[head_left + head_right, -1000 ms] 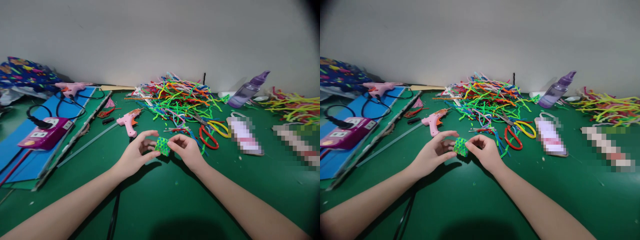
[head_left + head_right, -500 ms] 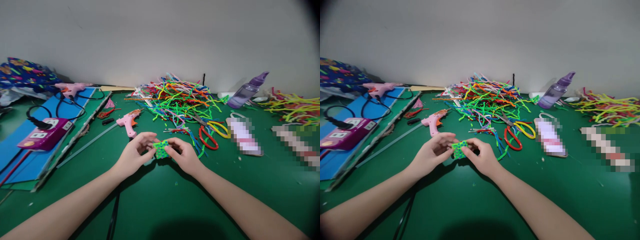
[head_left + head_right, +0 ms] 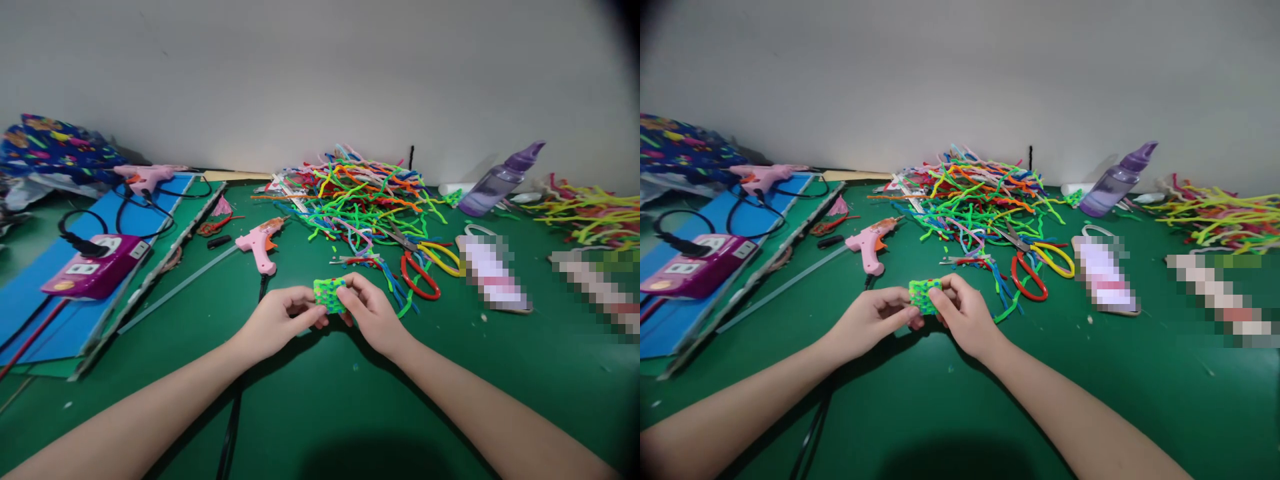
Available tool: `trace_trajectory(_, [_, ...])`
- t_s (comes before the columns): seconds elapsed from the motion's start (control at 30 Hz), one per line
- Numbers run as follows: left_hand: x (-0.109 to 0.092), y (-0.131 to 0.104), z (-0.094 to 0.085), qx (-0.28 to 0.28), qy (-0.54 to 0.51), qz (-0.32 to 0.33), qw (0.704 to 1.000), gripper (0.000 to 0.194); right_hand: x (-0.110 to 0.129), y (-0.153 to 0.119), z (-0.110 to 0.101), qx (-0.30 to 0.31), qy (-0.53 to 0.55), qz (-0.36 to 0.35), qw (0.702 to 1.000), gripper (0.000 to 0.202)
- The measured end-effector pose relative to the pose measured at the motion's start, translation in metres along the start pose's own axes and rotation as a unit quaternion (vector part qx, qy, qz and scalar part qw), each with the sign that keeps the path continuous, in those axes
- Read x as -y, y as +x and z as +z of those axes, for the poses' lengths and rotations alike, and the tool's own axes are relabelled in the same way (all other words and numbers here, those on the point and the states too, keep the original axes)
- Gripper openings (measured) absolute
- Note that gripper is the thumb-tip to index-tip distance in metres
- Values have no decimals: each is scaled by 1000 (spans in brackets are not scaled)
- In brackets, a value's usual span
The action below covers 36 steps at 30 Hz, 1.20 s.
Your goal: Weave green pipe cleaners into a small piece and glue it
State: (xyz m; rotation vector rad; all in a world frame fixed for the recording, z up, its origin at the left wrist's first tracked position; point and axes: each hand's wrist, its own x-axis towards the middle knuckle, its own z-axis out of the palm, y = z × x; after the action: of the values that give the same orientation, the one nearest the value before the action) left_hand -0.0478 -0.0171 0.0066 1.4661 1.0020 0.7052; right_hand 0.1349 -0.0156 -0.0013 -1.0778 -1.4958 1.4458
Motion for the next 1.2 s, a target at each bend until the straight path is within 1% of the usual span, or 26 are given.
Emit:
trace_trajectory(0.1, [1, -1, 0, 19, 40, 7, 999, 20, 0, -2, 1, 2, -56, -4, 998, 33])
trace_trajectory(0.23, [1, -2, 0, 48, 98, 26, 994, 21, 2, -4, 2, -20, -169, -52, 984, 37])
trace_trajectory(0.33, [-1, -3, 1, 50, 120, 44, 991, 20, 3, -5, 2, -25, -211, -73, 974, 38])
trace_trajectory(0.5, [-3, -4, 2, 44, 128, 62, 989, 20, 5, -7, 0, -40, -240, -99, 965, 39])
trace_trajectory(0.67, [-6, -7, 1, 40, 145, 84, 985, 21, 5, -10, 2, -58, -231, -120, 964, 39])
trace_trajectory(0.77, [-7, -8, 0, 64, 147, 106, 981, 29, 3, -12, 4, -36, -238, -144, 960, 39])
trace_trajectory(0.83, [-6, -9, -1, 86, 145, 102, 980, 34, 2, -12, 5, -16, -254, -177, 951, 40])
trace_trajectory(0.9, [-5, -9, -1, 97, 156, 92, 979, 36, 1, -13, 5, -10, -271, -207, 940, 41])
trace_trajectory(1.07, [-1, -9, 0, 93, 206, 87, 970, 38, 1, -11, 2, 9, -294, -216, 931, 43])
trace_trajectory(1.2, [0, -10, -1, 93, 222, 103, 965, 41, 1, -11, 2, -2, -307, -230, 924, 43])
